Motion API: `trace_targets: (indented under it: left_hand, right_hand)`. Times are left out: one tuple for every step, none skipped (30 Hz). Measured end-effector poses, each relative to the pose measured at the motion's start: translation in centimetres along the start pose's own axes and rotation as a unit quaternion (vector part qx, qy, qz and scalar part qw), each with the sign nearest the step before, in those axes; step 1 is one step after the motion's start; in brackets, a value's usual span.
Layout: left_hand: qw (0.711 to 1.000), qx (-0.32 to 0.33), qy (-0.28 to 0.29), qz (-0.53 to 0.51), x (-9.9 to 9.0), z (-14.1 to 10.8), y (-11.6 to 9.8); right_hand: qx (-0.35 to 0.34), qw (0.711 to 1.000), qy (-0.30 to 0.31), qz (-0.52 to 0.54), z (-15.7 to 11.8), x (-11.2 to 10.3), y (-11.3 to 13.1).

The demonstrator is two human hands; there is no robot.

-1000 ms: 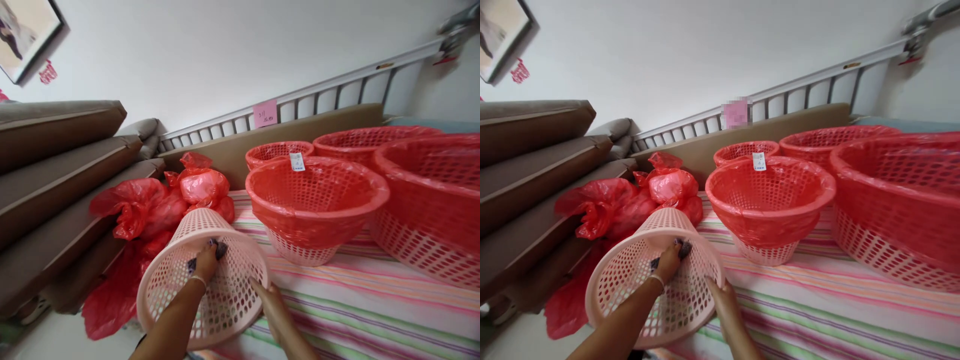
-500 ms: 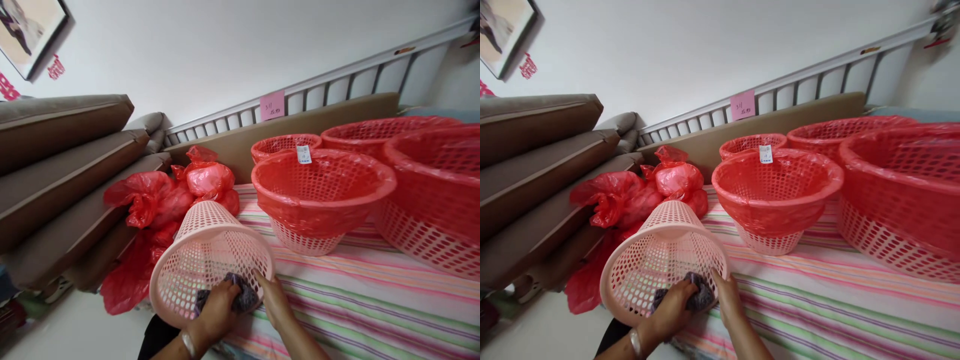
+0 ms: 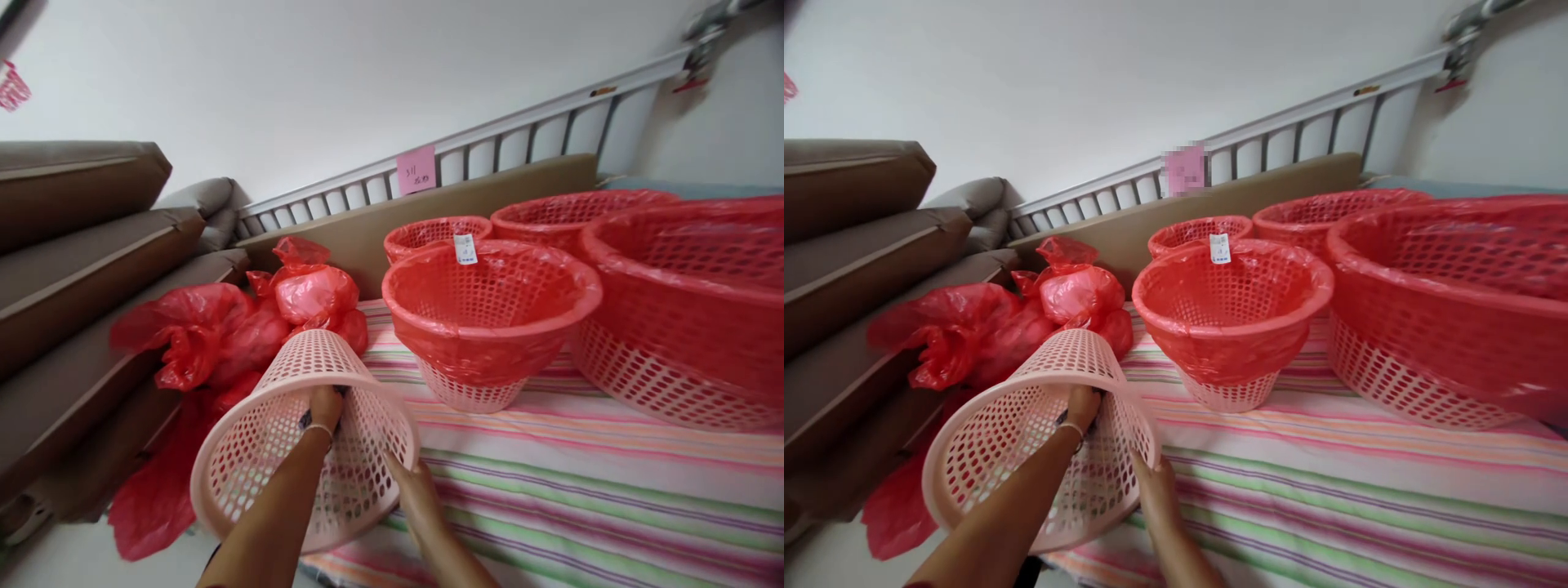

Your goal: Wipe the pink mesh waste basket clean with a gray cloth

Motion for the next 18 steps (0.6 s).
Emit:
trace_targets:
  left_hand:
    - [1.0, -0.005, 0.005, 0.003, 0.3, 0.5, 0.0]
    - [1.0, -0.004, 0.013, 0.004, 0.5, 0.9, -0.1]
    - [1.0, 0.002, 0.022, 0.002, 0.7, 1.0, -0.2]
    - [0.999, 0.012, 0.032, -0.001, 0.8, 0.9, -0.3]
    - [0.999, 0.025, 0.043, -0.006, 0.9, 0.5, -0.5]
    - [0.998, 0.04, 0.053, -0.013, 0.8, -0.2, -0.6]
    - [0.996, 0.056, 0.062, -0.02, 0.7, -1.2, -0.8]
    - [0.995, 0.073, 0.07, -0.027, 0.6, -2.5, -1.0]
    - [0.992, 0.092, 0.076, -0.033, 0.4, -4.1, -1.2]
    - [0.99, 0.112, 0.081, -0.039, 0.1, -5.9, -1.3]
    - [0.986, 0.136, 0.084, -0.046, -0.2, -7.8, -1.4]
    - [0.982, 0.16, 0.09, -0.053, -0.4, -9.7, -1.4]
    - [0.978, 0.179, 0.089, -0.057, -0.7, -11.5, -1.3]
    - [0.974, 0.199, 0.09, -0.061, -0.9, -13.0, -1.2]
    - [0.97, 0.219, 0.09, -0.063, -1.1, -14.2, -1.0]
    - [0.966, 0.235, 0.094, -0.062, -1.2, -15.2, -0.8]
    - [0.962, 0.247, 0.099, -0.057, -1.2, -15.8, -0.6]
    - [0.96, 0.256, 0.105, -0.049, -1.2, -16.1, -0.4]
  right_hand:
    - [0.007, 1.0, -0.004, 0.0, 0.2, 0.0, -0.2]
    - [0.009, 1.0, -0.007, 0.003, 0.3, 0.0, -0.3]
    - [0.007, 1.0, -0.007, 0.008, 0.3, 0.1, -0.3]
    - [0.002, 1.0, -0.007, 0.016, 0.3, 0.1, -0.3]
    - [-0.003, 1.0, -0.006, 0.025, 0.3, 0.1, -0.3]
    - [-0.007, 0.999, -0.006, 0.036, 0.3, 0.1, -0.3]
    - [-0.007, 0.999, -0.008, 0.045, 0.2, 0.0, -0.3]
    - [-0.005, 0.999, -0.01, 0.052, 0.1, 0.0, -0.3]
    - [0.0, 0.998, -0.011, 0.056, -0.1, 0.0, -0.3]
    - [0.005, 0.998, -0.009, 0.058, -0.3, 0.0, -0.2]
    - [0.008, 0.998, -0.006, 0.06, -0.5, 0.1, -0.1]
    - [0.008, 0.998, 0.001, 0.064, -0.8, 0.3, 0.1]
    - [0.009, 0.998, 0.01, 0.069, -1.1, 0.5, 0.5]
    - [0.009, 0.997, 0.025, 0.075, -1.4, 0.7, 1.0]
    - [0.009, 0.996, 0.043, 0.082, -1.7, 0.9, 1.7]
    - [0.009, 0.994, 0.061, 0.086, -1.9, 1.1, 2.5]
    - [0.005, 0.994, 0.075, 0.085, -2.1, 1.2, 3.4]
    - [-0.004, 0.993, 0.082, 0.079, -2.1, 1.1, 4.3]
Point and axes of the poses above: each hand's wrist, its own z-axis towards the middle knuckle, its own x-axis out of the palm, y = z × x, the point moved 3 cm from there along z, towards the middle knuckle, and after that the axes turned 12 degrees about z, right-handed, at the moved point
